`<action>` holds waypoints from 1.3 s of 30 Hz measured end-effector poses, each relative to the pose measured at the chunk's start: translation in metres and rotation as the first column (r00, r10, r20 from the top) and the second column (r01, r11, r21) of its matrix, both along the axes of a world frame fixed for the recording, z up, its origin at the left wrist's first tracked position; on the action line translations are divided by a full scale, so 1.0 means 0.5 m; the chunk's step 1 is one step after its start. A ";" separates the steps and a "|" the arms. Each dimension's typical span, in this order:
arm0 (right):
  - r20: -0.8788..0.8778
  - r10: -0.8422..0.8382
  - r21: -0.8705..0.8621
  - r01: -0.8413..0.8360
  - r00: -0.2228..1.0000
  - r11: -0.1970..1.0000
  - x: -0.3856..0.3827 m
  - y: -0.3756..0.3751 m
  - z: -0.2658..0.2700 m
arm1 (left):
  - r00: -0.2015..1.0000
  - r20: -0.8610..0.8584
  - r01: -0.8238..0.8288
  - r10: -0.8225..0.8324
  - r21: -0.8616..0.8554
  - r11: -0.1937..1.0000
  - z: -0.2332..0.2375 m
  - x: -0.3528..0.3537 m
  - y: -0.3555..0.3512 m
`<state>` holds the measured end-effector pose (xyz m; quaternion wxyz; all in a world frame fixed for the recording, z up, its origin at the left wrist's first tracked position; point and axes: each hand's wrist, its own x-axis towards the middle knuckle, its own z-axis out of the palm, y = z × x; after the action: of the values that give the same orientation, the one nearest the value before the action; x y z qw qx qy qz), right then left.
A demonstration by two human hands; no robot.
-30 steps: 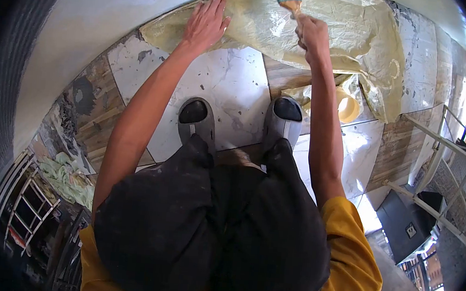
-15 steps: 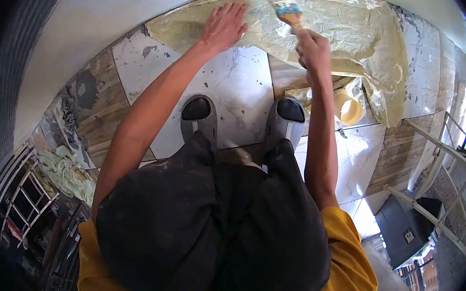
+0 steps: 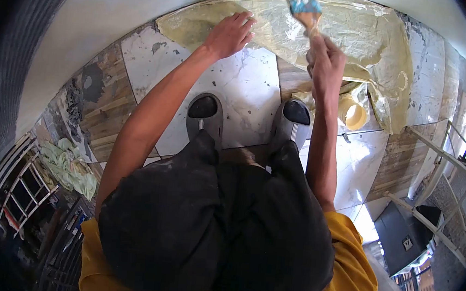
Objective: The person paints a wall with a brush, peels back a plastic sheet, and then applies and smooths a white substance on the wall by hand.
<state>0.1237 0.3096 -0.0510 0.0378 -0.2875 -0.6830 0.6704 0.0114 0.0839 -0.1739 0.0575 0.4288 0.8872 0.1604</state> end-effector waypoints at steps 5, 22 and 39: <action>0.117 0.125 0.244 -0.150 0.985 0.958 -0.047 -0.013 -0.140 | 0.999 0.010 -0.041 0.041 0.014 0.999 -0.005 0.019 0.010; 0.469 -0.422 0.705 -0.041 0.776 0.708 0.591 0.172 0.113 | 0.992 0.035 0.122 -0.121 -0.017 0.992 0.054 0.087 -0.042; 0.364 -0.364 0.785 -0.072 0.857 0.615 0.614 0.169 0.018 | 0.997 -0.024 0.066 -0.069 -0.105 0.992 0.049 0.094 -0.082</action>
<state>0.4307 0.3942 -0.0419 0.0400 -0.4595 -0.8626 0.2078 0.0584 0.0431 -0.1496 0.0727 0.4573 0.8800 0.1058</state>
